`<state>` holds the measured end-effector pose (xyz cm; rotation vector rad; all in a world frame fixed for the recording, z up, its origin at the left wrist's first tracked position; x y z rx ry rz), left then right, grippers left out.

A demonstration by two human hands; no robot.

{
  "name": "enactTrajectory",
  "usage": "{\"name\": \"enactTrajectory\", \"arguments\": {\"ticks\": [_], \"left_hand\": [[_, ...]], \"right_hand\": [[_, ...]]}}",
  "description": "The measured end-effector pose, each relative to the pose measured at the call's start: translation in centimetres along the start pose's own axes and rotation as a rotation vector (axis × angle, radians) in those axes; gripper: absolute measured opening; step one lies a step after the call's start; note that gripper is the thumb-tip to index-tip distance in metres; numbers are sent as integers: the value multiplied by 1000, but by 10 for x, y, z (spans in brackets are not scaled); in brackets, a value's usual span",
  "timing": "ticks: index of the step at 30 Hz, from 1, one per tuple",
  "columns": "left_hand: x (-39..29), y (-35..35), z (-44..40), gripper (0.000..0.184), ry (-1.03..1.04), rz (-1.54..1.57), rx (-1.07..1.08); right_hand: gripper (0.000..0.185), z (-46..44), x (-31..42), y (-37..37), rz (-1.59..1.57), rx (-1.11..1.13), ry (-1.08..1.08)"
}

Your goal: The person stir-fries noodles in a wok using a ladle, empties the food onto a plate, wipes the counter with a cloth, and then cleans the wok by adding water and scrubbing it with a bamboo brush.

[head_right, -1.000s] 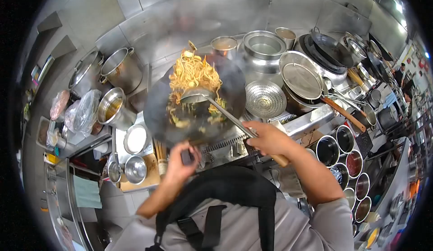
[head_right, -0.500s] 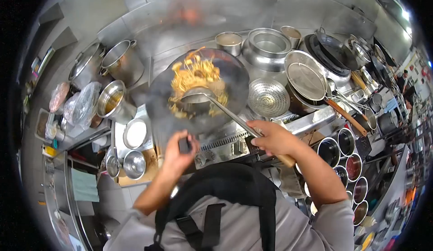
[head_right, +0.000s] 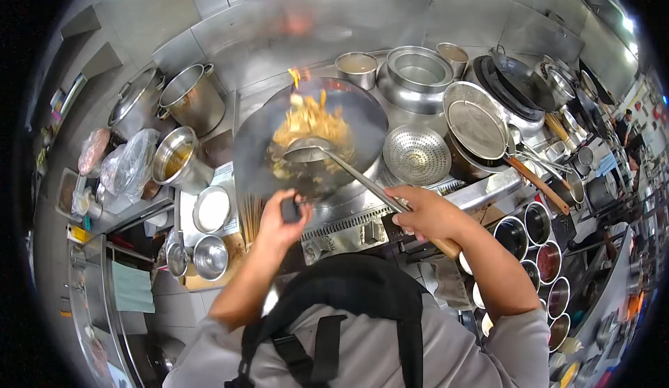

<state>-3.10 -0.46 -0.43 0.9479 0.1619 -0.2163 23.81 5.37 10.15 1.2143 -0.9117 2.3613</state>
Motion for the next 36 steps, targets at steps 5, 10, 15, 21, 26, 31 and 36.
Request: {"name": "enactTrajectory", "arguments": {"ticks": [5,10,15,21,26,31,36], "left_hand": [[0,-33,-55,16,12,-17,70],[33,-52,23,20,-37,-7,-49],[-9,3,-6,23,8,31,46],[-12,-3,14,11,263,-180,-81],[-3,-39,32,32,688,-596,108],[-9,-61,16,27,206,-350,-61],[6,-44,44,14,-46,-10,-105]], "right_hand": [[58,-56,-12,14,328,-182,-170],[61,-10,-32,32,-471,-154,-213],[56,3,-2,16,-481,-241,-103],[50,-31,10,-22,-268,-416,-92],[25,-27,18,-9,-63,-364,37],[6,-8,56,83,-1052,16,171],[12,18,45,113,-1608,83,252]]}}
Point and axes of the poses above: each hand's wrist, its own z-axis away from the middle knuckle, its own y-axis out of the palm, x = y × z, the point moved 6 cm from there along -z, towards the middle knuckle, and after that the axes turned 1 degree about -x, right-handed, at the moved point
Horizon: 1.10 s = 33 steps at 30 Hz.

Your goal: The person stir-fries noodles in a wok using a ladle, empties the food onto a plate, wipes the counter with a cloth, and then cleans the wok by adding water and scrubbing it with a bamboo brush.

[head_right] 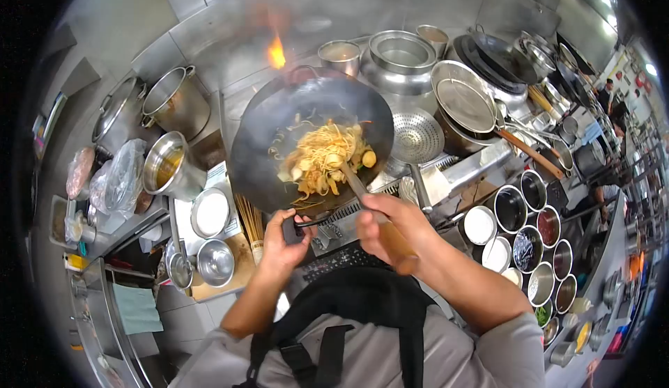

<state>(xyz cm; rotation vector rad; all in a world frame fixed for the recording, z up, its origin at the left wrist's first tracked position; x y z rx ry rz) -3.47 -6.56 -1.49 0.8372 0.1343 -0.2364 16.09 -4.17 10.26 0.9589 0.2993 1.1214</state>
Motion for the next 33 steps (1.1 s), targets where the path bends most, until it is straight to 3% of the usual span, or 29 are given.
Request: {"name": "enactTrajectory", "arguments": {"ticks": [1,2,4,5,6,8,9,11,12,13,14,16,17,18,20,21,23,24,26,27,28,29,31,32,33], "left_hand": [[7,3,6,15,-24,54,25],[13,5,8,15,-42,112,53],[22,-1,1,15,-12,64,10],[25,-6,-3,14,24,19,-26],[27,-8,-5,11,48,-43,20],[30,-13,-2,11,62,-52,-27],[30,-16,0,11,69,-63,-68],[29,-21,0,14,41,-24,-85],[29,-23,-2,15,49,2,-115],[29,-26,-3,20,59,26,-146],[26,-27,-3,20,81,25,-160],[31,-19,-4,42,-20,59,-52],[31,-14,-3,42,0,64,-63],[33,-6,0,41,-8,55,-65],[33,-3,3,44,3,11,-58],[31,-12,3,44,-2,10,-73],[24,-26,-3,60,6,21,-69],[24,-18,0,58,19,-43,-65],[22,-18,1,57,3,-73,-40],[22,-21,0,57,-9,-107,-22],[21,-27,-2,50,24,-188,-10],[20,-34,-4,44,46,-278,14],[23,-53,-10,46,-35,-244,-63],[22,-62,-13,45,-127,-261,-46],[17,-71,-18,44,-219,-284,-29]], "right_hand": [[19,10,0,-12,61,24,-81],[30,14,2,-26,167,215,-107],[35,9,11,-78,426,189,-221],[41,-14,12,-143,654,21,-261],[46,-40,14,-209,1079,-97,-305],[49,-67,20,-265,2176,-459,-302],[49,-88,16,-302,2177,-433,-307],[47,-117,27,-356,2425,-684,-692],[47,-125,35,-373,2171,-633,-584],[47,-133,37,-383,2165,-602,-587],[47,-139,42,-398,2126,-718,-507],[54,-164,47,-437,2208,-755,-343],[54,-172,50,-441,2211,-725,-347],[60,-174,56,-453,1904,-811,-319],[64,-180,55,-457,1806,-876,-138],[62,-177,57,-439,2009,-869,14],[52,-175,43,-414,2449,-485,29],[52,-162,37,-408,2443,-504,35],[42,-124,22,-384,1264,-343,-332],[46,-103,13,-357,1095,-227,-341],[60,-56,12,-277,405,-65,-99],[73,-37,12,-237,189,183,-93],[73,-11,15,-188,132,413,-42],[70,-2,19,-164,415,264,-40],[67,-13,9,-157,524,251,-44]]}}
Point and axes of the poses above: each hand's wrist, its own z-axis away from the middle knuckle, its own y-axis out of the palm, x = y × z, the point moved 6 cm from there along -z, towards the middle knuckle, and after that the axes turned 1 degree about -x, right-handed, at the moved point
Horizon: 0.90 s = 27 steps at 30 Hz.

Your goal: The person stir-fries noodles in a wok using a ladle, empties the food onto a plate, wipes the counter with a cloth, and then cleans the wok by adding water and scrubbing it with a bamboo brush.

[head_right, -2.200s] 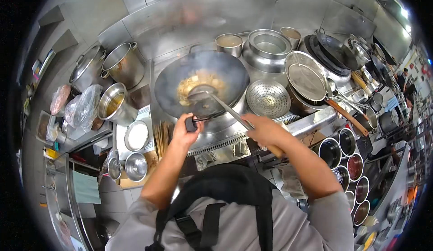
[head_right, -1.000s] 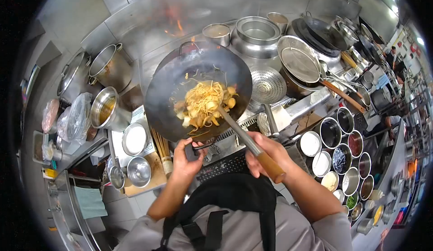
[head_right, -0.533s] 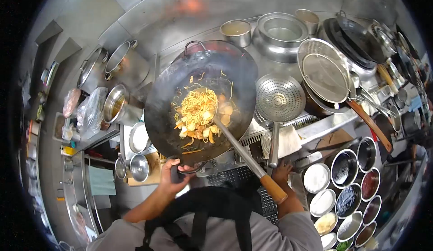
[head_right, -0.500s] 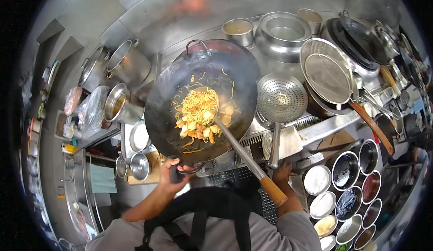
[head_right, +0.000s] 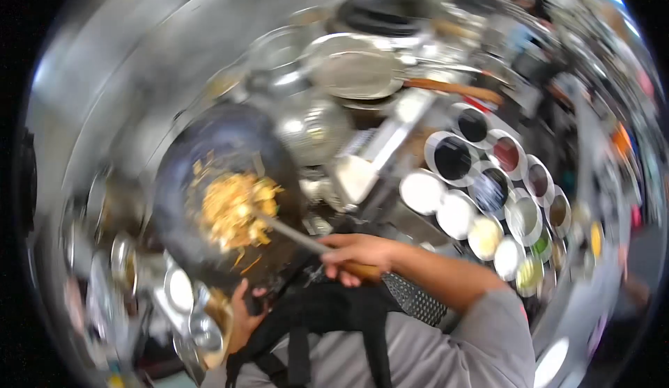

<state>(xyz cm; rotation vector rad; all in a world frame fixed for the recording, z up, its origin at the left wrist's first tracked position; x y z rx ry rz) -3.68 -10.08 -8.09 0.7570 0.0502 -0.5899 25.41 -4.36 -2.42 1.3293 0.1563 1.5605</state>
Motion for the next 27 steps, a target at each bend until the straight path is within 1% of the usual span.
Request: {"name": "enactTrajectory", "arguments": {"ticks": [1,2,3,4,5,6,7,8,9,10,11,12,13,14,15,16,17,18,19,20,21,22,24,25,26,27], "left_hand": [[-9,-10,-1,43,-42,-107,22],[-15,-12,-1,42,-82,-220,46],[-26,-4,11,38,36,-265,-27],[-36,-8,6,33,57,-244,-6],[-45,-12,2,29,77,-222,15],[-48,-13,-6,23,-49,-163,64],[-50,-14,-12,18,-177,-110,105],[-48,-11,2,15,-276,-124,99],[-46,-8,17,13,-374,-137,94],[-47,-6,38,15,-304,-343,131],[-45,-5,55,21,-225,-532,177],[-46,-2,61,29,-141,-719,227],[-41,-3,59,29,-163,-744,248],[-31,-3,50,21,-216,-808,335],[-20,-4,42,16,-268,-870,420],[-1,3,49,16,-321,-931,505],[19,-2,55,19,-221,-680,450],[36,6,59,19,-245,-699,472],[58,11,64,21,-369,-732,512],[86,19,80,25,-495,-765,549],[111,26,95,25,-503,-799,564],[139,34,103,25,-526,-820,575],[195,46,120,26,-571,-930,693],[224,51,128,26,-590,-944,702],[256,50,137,28,-742,-975,634],[285,47,148,30,-887,-1005,560]], "right_hand": [[55,-5,-4,19,22,-113,101],[30,-13,-15,39,16,-188,142],[18,-21,-23,65,85,-148,74],[18,-27,-35,80,60,-237,13],[18,-40,-48,93,-92,-220,-63],[18,-49,-59,103,-228,-188,-145],[10,-51,-66,117,-326,-224,-209],[15,-49,-75,130,-423,-242,-270],[15,-44,-92,140,-449,-281,-317],[12,-38,-102,154,-529,-261,-326],[8,-31,-111,162,-601,-237,-327],[8,-20,-118,167,-610,-263,-364],[6,-3,-130,174,-621,-256,-400],[6,13,-143,182,-631,-248,-432],[17,31,-156,186,-572,-320,-507],[17,47,-171,194,-581,-339,-535],[26,68,-184,199,-537,-380,-605],[36,89,-193,206,-492,-427,-675],[36,109,-205,215,-495,-451,-705],[36,132,-215,224,-528,-485,-784],[37,154,-226,233,-564,-517,-861],[37,173,-238,243,-574,-536,-887],[37,214,-259,261,-686,-620,-1008],[37,233,-270,268,-707,-686,-1039],[37,249,-280,277,-714,-700,-1055],[36,270,-293,283,-756,-782,-1112]]}}
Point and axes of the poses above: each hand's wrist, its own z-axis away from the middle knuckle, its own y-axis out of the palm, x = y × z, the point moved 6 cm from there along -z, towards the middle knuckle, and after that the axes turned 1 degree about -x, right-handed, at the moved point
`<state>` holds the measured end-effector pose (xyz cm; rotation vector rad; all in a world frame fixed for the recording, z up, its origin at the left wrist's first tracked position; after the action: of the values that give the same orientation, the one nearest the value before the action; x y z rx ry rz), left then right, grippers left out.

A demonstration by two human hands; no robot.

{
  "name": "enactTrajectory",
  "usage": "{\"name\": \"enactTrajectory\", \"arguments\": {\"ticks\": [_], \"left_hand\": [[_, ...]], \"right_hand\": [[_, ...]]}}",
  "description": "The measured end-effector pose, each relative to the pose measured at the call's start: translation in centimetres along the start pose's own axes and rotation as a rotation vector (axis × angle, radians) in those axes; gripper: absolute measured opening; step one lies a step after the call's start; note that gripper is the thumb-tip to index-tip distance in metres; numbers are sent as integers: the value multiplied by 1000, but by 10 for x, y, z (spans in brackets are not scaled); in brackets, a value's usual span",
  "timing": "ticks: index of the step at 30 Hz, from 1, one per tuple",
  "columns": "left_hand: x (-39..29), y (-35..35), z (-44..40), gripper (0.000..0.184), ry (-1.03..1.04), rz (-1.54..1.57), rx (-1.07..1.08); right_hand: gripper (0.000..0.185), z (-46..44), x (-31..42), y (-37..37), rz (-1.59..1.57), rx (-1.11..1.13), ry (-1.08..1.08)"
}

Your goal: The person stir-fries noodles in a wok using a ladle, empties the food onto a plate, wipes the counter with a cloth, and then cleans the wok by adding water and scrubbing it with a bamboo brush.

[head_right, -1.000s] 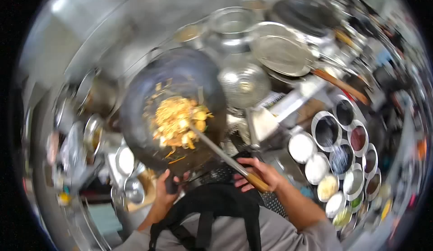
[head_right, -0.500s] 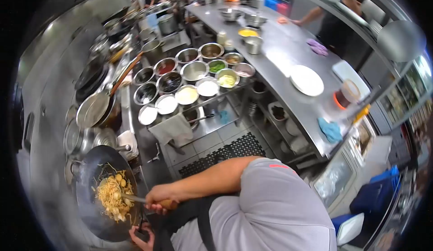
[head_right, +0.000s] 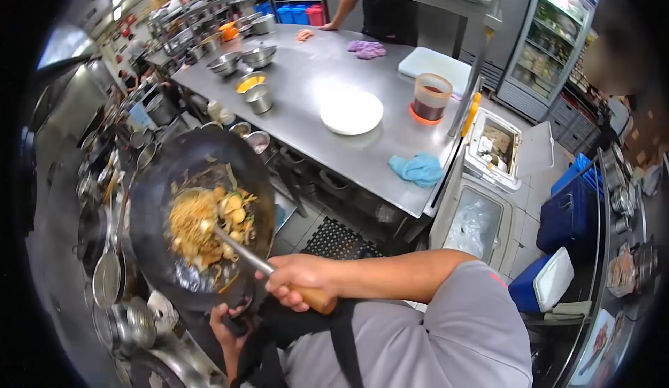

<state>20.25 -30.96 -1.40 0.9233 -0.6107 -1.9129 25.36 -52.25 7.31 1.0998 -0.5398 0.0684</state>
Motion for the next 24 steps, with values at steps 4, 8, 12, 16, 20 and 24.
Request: {"name": "enactTrajectory", "arguments": {"ticks": [4,8,12,16,20,24], "left_hand": [[48,81,-84,39,-111,-160,48],[93,169,-133,42,-296,-179,160],[136,228,-180,43,-502,-181,248],[142,275,-214,34,-444,-280,266],[127,280,-284,9,-308,-239,213],[91,314,-332,7,-3,-384,247]], "right_hand": [[39,62,60,-54,-107,-212,-183],[35,112,104,-90,-206,-343,-334],[30,156,143,-123,-308,-384,-442],[30,180,171,-140,-356,-400,-558],[37,191,189,-151,-379,-458,-633],[42,195,196,-160,-354,-452,-658]]}}
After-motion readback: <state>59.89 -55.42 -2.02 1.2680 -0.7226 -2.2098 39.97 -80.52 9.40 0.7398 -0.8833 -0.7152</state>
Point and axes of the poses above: each hand's wrist, its own z-axis away from the middle knuckle, its own y-axis out of the palm, x = y × z, the point moved 6 cm from there along -z, towards the middle knuckle, and after that the axes turned 1 degree about -x, right-handed, at the moved point
